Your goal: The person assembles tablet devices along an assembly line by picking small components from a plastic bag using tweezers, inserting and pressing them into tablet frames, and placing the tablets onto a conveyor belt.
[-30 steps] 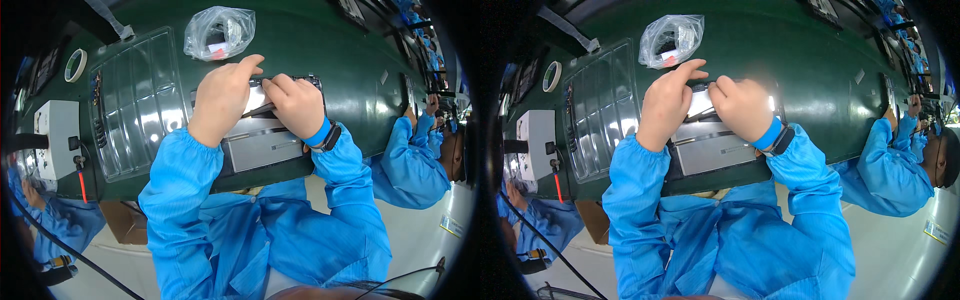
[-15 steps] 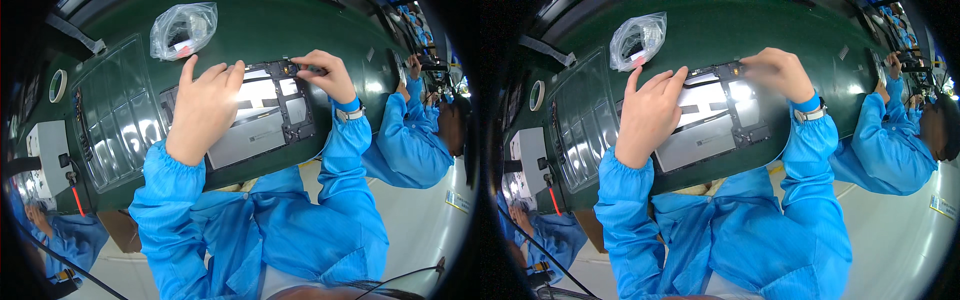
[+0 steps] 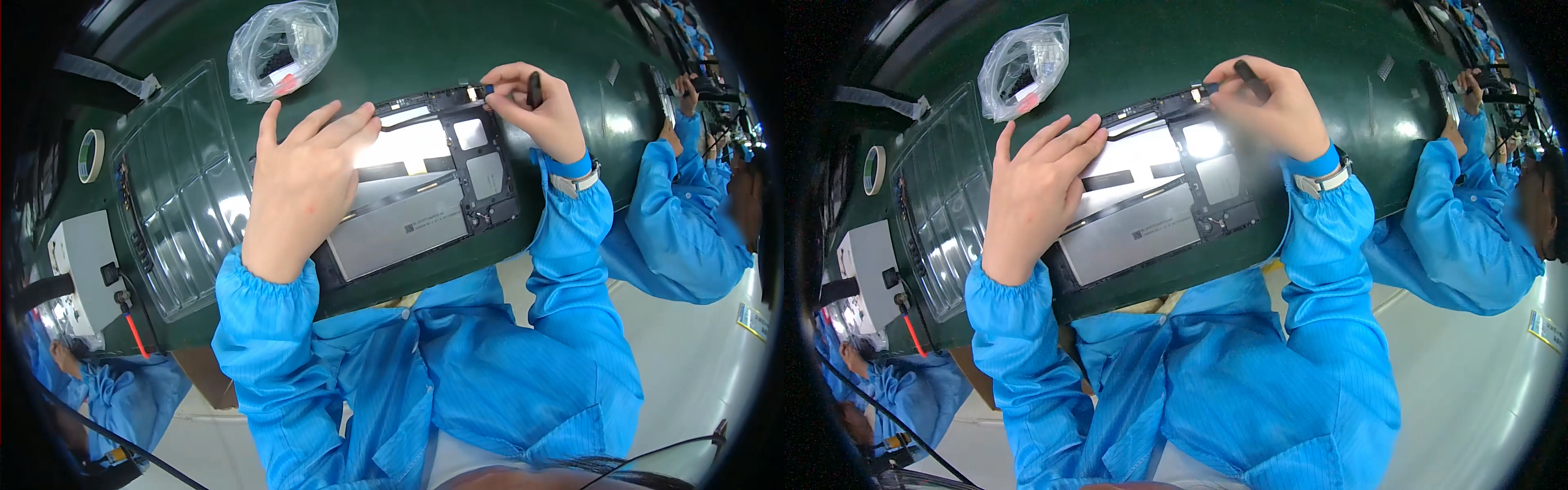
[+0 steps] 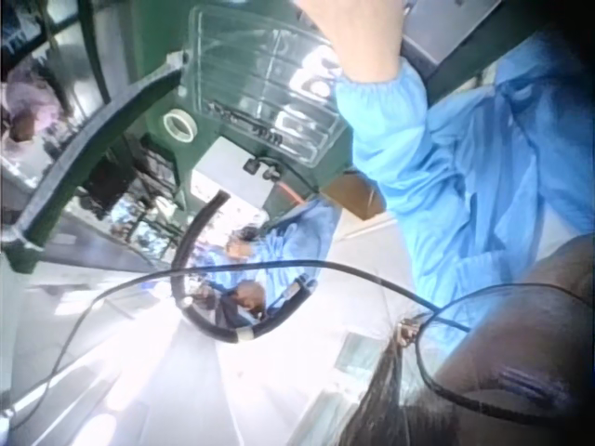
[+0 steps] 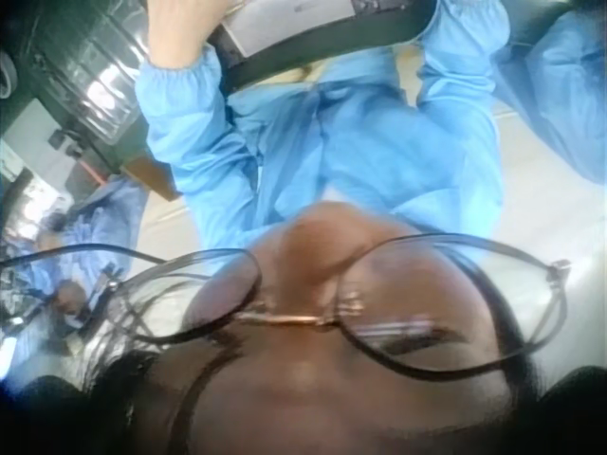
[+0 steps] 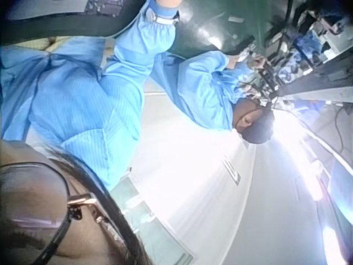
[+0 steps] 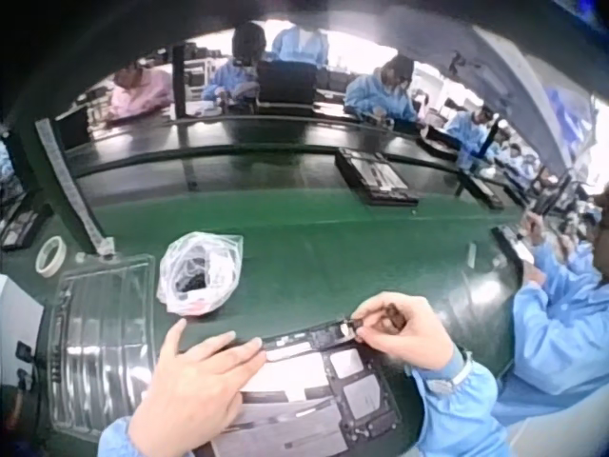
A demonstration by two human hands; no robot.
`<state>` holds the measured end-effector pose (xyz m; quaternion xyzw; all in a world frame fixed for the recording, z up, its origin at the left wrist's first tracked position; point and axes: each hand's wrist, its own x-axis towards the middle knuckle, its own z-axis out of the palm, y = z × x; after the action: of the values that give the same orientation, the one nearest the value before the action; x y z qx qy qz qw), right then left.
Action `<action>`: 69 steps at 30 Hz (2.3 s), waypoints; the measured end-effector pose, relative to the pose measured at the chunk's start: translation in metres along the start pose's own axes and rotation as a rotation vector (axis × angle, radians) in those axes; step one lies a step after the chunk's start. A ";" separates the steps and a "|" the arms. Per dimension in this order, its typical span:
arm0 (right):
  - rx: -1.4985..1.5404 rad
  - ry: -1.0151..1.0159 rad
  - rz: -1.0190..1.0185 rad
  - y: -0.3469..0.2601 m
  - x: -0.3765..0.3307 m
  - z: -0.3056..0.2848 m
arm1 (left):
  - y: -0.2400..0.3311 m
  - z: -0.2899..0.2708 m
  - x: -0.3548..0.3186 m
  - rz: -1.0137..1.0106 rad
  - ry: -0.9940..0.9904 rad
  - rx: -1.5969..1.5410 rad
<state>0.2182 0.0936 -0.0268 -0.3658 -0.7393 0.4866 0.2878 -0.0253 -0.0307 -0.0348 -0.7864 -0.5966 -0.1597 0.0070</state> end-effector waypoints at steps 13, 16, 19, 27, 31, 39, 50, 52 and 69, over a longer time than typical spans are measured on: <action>-0.675 0.037 -0.295 0.011 -0.006 0.005 | 0.014 -0.008 0.011 0.136 0.003 0.290; -0.696 0.055 -0.272 0.008 -0.007 0.006 | 0.014 -0.012 0.019 0.260 -0.017 0.291; -0.682 0.055 -0.259 0.007 -0.006 0.006 | 0.010 -0.016 0.026 0.374 -0.076 0.283; -0.630 0.059 -0.296 0.013 -0.002 0.003 | 0.012 -0.026 0.037 0.434 -0.266 0.288; -0.563 0.029 -0.286 0.015 0.000 0.000 | 0.015 -0.031 0.049 0.504 -0.310 0.318; -0.355 0.050 -0.253 0.016 -0.004 -0.003 | 0.023 -0.025 0.070 0.637 -0.406 0.324; -0.404 0.057 -0.142 -0.037 -0.048 0.004 | 0.081 -0.048 -0.069 -0.376 -0.141 -0.956; -0.564 -0.004 -0.419 -0.034 -0.034 0.021 | 0.098 -0.030 -0.095 -0.744 -0.229 -1.661; -0.695 -0.117 -0.568 -0.015 0.005 0.083 | 0.111 0.018 -0.103 -0.992 -0.071 -2.049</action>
<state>0.1469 0.0514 -0.0428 -0.1953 -0.9449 0.1312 0.2278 0.0591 -0.1550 -0.0590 -0.1035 -0.4305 -0.5347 -0.7197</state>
